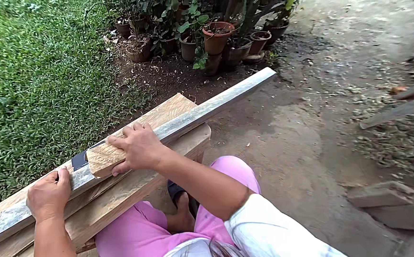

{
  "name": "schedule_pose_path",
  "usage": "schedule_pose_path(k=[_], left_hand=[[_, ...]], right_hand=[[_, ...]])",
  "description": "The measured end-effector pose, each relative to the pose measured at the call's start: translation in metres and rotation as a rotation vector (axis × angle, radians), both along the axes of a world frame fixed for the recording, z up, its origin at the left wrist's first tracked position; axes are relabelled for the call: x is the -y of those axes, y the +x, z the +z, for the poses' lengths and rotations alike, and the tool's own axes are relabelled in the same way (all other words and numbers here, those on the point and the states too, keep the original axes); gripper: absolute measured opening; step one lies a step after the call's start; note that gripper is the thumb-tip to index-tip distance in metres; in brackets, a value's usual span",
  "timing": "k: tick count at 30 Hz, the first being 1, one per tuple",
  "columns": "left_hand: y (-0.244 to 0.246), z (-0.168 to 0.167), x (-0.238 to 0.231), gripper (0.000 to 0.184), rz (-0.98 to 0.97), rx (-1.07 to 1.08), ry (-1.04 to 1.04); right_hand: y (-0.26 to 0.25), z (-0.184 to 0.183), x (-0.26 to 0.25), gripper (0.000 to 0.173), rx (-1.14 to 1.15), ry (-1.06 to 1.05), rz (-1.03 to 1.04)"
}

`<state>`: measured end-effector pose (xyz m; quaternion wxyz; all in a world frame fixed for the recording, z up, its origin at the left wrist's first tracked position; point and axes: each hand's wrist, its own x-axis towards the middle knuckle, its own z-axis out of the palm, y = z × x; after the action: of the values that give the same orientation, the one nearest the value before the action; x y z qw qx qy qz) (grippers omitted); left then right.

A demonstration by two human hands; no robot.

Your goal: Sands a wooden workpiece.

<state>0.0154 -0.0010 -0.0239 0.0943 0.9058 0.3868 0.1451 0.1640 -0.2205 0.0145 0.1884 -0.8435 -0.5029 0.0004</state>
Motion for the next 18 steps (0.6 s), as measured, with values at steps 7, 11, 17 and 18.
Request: schedule_pose_path(k=[7, 11, 17, 18], left_hand=[[-0.001, -0.007, -0.011, 0.057, -0.012, 0.027, -0.007], [0.001, -0.006, -0.007, 0.057, 0.011, 0.015, -0.018], [0.004, -0.002, 0.001, 0.054, 0.032, 0.013, -0.026], [0.005, 0.002, 0.004, 0.053, 0.038, -0.002, -0.031]], right_hand=[[0.048, 0.003, 0.079, 0.078, 0.010, 0.034, -0.134], [0.124, -0.004, 0.196, 0.089, 0.032, 0.015, -0.564], [0.184, 0.001, 0.289, 0.095, -0.084, -0.025, -0.973], [0.179, 0.002, 0.278, 0.095, -0.075, -0.023, -0.930]])
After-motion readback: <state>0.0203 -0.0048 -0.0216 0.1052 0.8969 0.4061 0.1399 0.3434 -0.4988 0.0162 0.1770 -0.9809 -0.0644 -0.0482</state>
